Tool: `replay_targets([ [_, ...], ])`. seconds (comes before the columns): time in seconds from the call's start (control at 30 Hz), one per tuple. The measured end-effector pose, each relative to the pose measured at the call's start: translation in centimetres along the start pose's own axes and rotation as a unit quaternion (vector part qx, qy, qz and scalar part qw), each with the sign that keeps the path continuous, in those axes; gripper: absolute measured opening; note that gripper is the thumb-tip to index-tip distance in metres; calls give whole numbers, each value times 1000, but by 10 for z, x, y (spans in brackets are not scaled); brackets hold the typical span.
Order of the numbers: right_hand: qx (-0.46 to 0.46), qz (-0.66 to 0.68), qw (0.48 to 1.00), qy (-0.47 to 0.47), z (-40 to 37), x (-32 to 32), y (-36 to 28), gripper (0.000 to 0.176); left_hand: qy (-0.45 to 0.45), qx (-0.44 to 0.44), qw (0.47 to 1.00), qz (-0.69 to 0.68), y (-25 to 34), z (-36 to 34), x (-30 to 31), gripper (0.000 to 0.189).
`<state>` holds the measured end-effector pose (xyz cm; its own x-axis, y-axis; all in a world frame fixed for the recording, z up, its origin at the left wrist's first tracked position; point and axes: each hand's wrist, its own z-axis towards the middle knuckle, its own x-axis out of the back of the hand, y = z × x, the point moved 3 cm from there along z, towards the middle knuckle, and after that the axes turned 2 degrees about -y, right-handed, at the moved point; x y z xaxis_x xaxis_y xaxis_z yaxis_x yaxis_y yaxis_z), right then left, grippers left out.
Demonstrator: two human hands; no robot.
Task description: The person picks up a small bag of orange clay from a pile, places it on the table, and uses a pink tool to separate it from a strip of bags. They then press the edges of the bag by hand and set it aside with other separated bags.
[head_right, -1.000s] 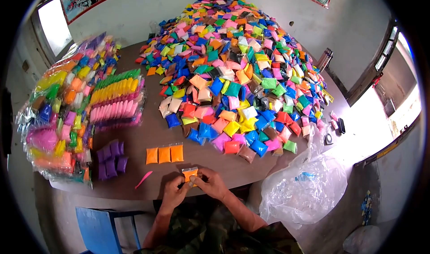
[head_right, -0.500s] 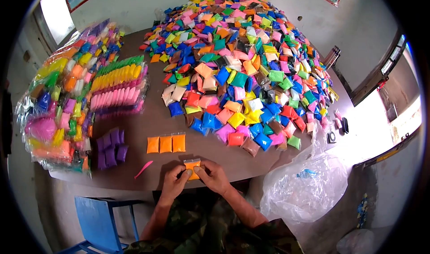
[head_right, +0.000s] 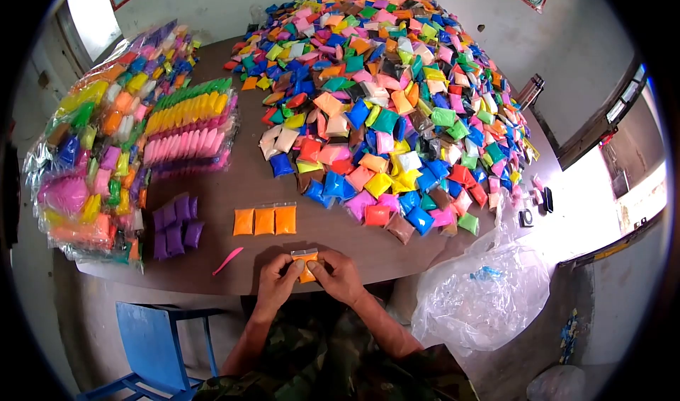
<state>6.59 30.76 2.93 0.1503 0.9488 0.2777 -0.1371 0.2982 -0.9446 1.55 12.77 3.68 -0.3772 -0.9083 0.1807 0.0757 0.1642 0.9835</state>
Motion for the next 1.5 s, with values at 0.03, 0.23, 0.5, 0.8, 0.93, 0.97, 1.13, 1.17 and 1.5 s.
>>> replay_targets([
  [0.03,-1,0,1000,0,0,0,-2,21,0,-5,1000,7,-4,0,0,25],
  [0.23,-37,65,997,21,-3,-1,9,22,-7,-22,999,26,-9,0,-2,21],
  [0.5,-32,121,989,81,-4,-1,8,23,-46,-45,997,52,13,0,-5,24],
  [0.8,-28,-5,999,-24,3,0,-6,29,-9,-18,1000,7,-8,1,1,21],
  [0.93,-14,26,999,14,1,-3,1,26,-35,-33,999,-1,4,2,1,23],
  [0.97,-20,50,998,32,0,-2,0,27,-45,-22,999,-19,4,2,0,23],
  [1.13,-31,35,998,46,0,2,-7,28,-45,-48,996,66,5,2,-1,20],
  [1.17,-42,38,997,43,2,3,-9,28,-43,-42,996,59,4,3,-1,19],
  [1.5,-38,29,998,36,2,1,-6,24,-41,-12,999,8,1,3,-2,21],
])
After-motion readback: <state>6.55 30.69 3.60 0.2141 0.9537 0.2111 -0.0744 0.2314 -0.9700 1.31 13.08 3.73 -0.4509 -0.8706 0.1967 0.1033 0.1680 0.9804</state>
